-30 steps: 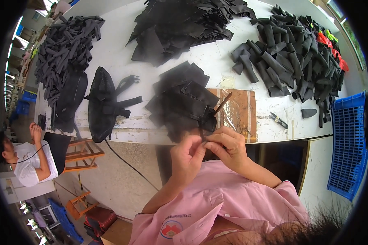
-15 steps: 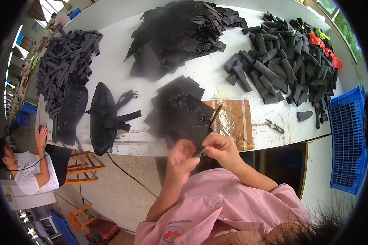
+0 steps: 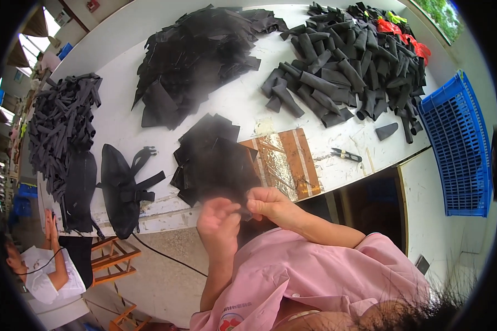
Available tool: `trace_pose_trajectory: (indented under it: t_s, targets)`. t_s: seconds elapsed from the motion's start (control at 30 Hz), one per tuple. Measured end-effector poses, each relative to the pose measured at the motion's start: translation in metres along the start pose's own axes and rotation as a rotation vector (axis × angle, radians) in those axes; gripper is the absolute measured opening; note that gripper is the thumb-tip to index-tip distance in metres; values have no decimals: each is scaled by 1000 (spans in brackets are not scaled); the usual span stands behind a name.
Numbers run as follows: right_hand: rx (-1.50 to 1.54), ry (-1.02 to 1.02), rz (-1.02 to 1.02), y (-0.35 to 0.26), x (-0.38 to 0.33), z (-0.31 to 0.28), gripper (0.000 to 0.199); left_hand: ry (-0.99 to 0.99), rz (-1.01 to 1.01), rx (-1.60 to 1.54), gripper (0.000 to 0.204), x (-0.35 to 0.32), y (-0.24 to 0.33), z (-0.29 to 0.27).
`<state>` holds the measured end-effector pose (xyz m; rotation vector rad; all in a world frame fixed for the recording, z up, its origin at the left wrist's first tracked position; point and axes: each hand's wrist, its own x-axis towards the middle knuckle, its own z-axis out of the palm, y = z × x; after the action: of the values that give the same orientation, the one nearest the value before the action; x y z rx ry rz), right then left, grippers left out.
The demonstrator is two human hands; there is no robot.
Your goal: Applying adhesive and joining small black foam and fabric components at a workbench.
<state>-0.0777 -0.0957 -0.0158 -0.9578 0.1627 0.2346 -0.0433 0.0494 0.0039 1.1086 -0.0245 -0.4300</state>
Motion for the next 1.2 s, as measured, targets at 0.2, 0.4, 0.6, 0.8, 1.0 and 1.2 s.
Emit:
trace_pose_trajectory:
  t_s: [0.2,0.4,0.6,0.8,1.0,1.2]
  targets:
    - [195,-189,-191,-3,3,-3,14,-502,-234,-415,42,-2,14,9]
    - [-299,-68,-427,-27,0,-5,9,2,382,565,14,-8,1,25]
    - [-659,118,-616,-36,-8,5,7,14,445,462,11,0,11,35]
    - [-806,212,-711,-28,-8,16,14,-43,187,180,9,-1,0,24]
    - [-665,234,-538,-24,-8,14,23,-172,10,25,11,6,10,14]
    - [-267,28,-387,-32,-21,24,26,-625,-382,-617,24,-6,15,19]
